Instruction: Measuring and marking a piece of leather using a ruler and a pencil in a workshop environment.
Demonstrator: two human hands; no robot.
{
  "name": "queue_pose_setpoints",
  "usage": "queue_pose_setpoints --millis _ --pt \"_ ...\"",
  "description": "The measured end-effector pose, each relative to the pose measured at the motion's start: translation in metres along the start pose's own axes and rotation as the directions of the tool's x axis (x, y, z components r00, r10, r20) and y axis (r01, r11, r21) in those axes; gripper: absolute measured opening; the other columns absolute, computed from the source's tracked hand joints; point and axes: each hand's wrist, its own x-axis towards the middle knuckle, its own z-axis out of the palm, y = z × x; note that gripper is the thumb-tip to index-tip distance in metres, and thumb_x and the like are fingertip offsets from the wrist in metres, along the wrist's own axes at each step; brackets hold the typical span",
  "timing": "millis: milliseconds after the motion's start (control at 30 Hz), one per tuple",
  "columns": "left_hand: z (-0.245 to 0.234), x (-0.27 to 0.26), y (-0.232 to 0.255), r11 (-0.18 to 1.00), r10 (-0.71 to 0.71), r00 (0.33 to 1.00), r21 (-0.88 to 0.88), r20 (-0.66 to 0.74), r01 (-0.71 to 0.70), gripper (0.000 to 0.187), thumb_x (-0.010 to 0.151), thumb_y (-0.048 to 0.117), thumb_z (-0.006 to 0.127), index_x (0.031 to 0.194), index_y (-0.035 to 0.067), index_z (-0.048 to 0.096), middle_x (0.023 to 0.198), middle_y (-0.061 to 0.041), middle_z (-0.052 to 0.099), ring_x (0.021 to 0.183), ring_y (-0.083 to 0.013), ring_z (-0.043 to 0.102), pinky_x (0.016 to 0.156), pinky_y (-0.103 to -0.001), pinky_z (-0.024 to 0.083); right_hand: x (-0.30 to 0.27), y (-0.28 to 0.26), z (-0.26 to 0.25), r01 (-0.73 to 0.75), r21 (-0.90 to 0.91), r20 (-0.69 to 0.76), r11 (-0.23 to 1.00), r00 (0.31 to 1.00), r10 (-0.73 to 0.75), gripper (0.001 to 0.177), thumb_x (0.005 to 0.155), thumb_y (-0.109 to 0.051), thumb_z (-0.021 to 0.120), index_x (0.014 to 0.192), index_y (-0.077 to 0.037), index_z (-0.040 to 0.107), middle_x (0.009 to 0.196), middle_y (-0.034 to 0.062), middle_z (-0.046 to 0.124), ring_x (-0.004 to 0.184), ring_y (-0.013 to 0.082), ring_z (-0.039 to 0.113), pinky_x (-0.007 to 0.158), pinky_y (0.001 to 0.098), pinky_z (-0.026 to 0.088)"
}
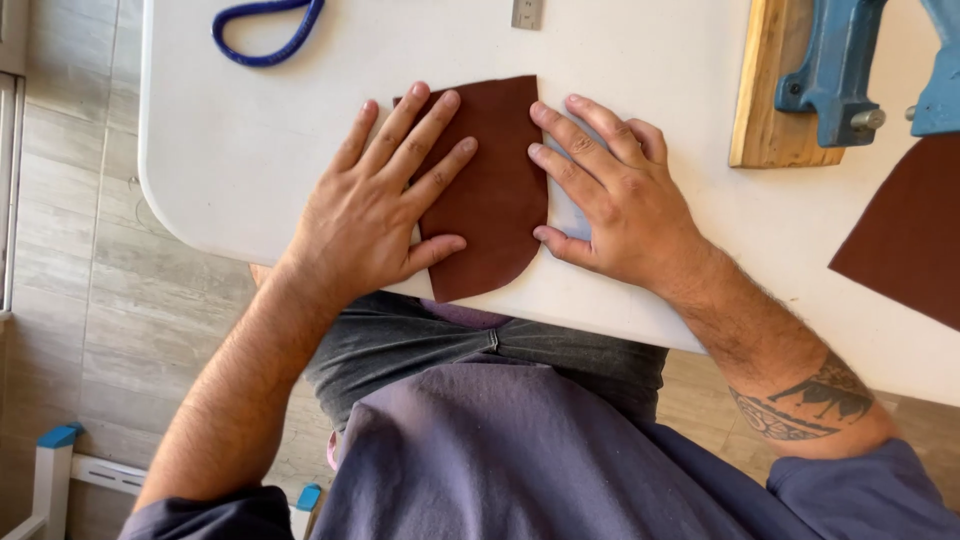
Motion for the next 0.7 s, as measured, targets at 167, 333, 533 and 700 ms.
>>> queue_pose_setpoints --millis 167,333,533,700 --pt "-0.001 -0.013 0.019 0.99 -0.139 0.99 0.016 -0.028 0.14 0.083 0.102 0.069 0.04 0.161 0.009 0.046 0.169 -0.02 0.026 0.156 -0.0383 0.023 0.125 -0.056 0.022 -0.002 0.004 0.002 0.011 0.058 -0.019 0.998 1.0 -0.01 0.065 0.09 -0.046 0.077 0.14 -0.006 0.064 0.161 0.0136 0.048 0.148 0.0375 0.044 0.107 0.052 0.035" --pt "0.007 -0.028 0.055 0.864 -0.484 0.871 0.117 -0.078 0.49 0.087 0.1 0.074 0.039 0.162 0.012 0.043 0.169 -0.019 0.027 0.156 -0.0373 0.024 0.122 -0.06 0.023 -0.003 0.009 0.003 0.028 0.213 -0.116 0.977 0.993 -0.003 0.061 0.102 -0.047 0.064 0.139 0.001 0.061 0.153 0.0194 0.055 0.145 0.0391 0.049 0.11 0.0513 0.038" --pt "0.015 -0.026 0.066 0.768 -0.556 0.786 0.196 -0.271 0.61 0.109 0.087 0.092 0.019 0.152 0.012 0.055 0.15 -0.026 0.049 0.13 -0.0433 0.05 0.109 -0.056 0.035 -0.004 0.011 0.004 0.007 0.254 -0.161 0.967 0.986 0.035 0.05 0.103 -0.037 0.066 0.13 0.004 0.065 0.147 0.0191 0.061 0.14 0.0387 0.054 0.104 0.05 0.043" --pt "-0.004 -0.016 0.055 0.859 -0.448 0.842 0.116 -0.301 0.499 0.09 0.1 0.077 0.041 0.15 0.005 0.06 0.156 -0.029 0.046 0.148 -0.0478 0.032 0.117 -0.062 0.026 -0.006 0.014 0.009 0.015 0.297 -0.213 0.955 0.976 0.051 0.051 0.103 -0.038 0.064 0.129 0.005 0.065 0.142 0.0206 0.063 0.136 0.0391 0.057 0.111 0.0533 0.045"
